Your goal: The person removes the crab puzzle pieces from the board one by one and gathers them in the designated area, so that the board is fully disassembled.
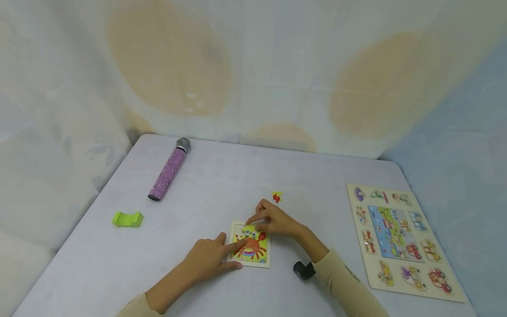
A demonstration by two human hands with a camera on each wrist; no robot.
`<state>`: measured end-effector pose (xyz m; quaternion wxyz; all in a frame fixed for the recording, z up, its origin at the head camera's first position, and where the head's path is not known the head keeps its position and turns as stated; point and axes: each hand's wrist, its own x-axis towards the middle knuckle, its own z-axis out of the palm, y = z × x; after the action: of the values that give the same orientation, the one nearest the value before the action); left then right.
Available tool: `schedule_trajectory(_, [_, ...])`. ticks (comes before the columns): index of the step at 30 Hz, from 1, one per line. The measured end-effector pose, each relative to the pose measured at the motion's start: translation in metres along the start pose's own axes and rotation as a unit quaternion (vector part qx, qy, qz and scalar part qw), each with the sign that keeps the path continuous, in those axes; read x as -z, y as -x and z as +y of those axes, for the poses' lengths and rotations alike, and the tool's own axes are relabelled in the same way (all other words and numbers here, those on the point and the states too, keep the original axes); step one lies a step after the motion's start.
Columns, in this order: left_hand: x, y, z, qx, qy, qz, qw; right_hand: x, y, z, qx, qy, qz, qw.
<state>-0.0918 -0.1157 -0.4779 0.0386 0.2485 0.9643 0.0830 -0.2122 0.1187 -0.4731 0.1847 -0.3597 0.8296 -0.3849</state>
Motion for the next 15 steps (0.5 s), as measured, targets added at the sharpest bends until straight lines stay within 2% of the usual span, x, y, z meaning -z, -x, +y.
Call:
schedule_trajectory(7, [0.002, -0.001, 0.002, 0.004, 0.009, -0.009, 0.9999, 0.004, 0.005, 0.001, -0.009, 0.018, 0.004, 0.9998])
schedule_trajectory(15, [0.008, -0.004, 0.001, 0.004, 0.013, -0.013, 0.9998, 0.014, 0.029, 0.005, -0.015, 0.050, 0.037, 0.9979])
